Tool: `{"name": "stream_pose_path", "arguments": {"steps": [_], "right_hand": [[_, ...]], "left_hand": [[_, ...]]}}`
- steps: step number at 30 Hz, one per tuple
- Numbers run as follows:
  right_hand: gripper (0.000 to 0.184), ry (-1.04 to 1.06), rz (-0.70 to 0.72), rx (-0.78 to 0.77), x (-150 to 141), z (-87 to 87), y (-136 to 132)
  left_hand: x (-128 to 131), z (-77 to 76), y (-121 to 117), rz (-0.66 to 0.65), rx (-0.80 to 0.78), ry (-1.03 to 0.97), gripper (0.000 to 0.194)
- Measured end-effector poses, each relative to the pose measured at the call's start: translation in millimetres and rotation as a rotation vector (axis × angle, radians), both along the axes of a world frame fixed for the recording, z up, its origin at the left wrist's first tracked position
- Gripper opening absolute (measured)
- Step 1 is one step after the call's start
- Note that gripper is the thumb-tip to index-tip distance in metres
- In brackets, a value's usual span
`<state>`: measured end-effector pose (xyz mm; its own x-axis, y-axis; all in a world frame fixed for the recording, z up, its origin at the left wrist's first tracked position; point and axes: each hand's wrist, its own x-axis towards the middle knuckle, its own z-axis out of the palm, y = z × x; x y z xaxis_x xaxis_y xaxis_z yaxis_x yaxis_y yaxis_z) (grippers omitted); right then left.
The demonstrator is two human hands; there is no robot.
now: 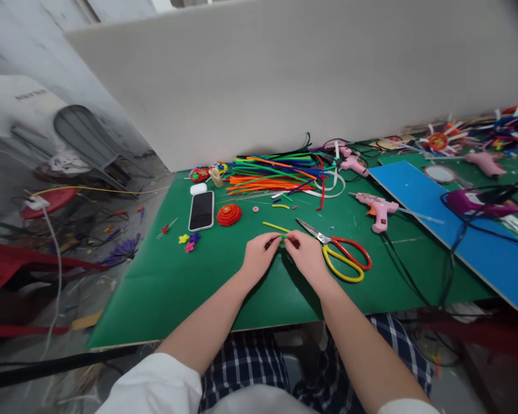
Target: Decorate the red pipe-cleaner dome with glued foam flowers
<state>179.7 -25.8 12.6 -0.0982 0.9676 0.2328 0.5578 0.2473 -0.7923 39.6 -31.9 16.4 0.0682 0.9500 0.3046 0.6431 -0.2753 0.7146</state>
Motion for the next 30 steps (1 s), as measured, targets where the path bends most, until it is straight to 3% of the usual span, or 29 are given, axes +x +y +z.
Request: {"name": "stream_pose_path", "arguments": {"steps": [2, 5, 8, 11, 16, 30], "right_hand": [[0.015, 0.015, -0.001, -0.010, 1, -0.9, 0], [0.016, 0.060, 0.000, -0.056, 2, -0.8, 0], [0.016, 0.084, 0.018, -0.082, 0, 0.1, -1], [0.018, 0.068, 0.037, -0.067, -2, -0.2, -2], [0.017, 0.046, 0.052, -0.068, -3, -2.0, -3], [0.017, -0.032, 0.079, -0.097, -7, -5.5, -5]], "left_hand": [[-24, 6.9, 6, 0.078, 0.119, 0.072, 0.022], [-90, 14.3, 23, 0.371, 0.288, 0.199, 0.034], [-160, 10.0, 42, 0.519, 0.160, 0.369, 0.051], [-198, -1.6, 54, 0.473, -0.005, 0.505, 0.050], [-201, -10.9, 59, 0.468, 0.006, 0.533, 0.048], [-206, -8.4, 56, 0.486, 0.005, 0.372, 0.049]]}}
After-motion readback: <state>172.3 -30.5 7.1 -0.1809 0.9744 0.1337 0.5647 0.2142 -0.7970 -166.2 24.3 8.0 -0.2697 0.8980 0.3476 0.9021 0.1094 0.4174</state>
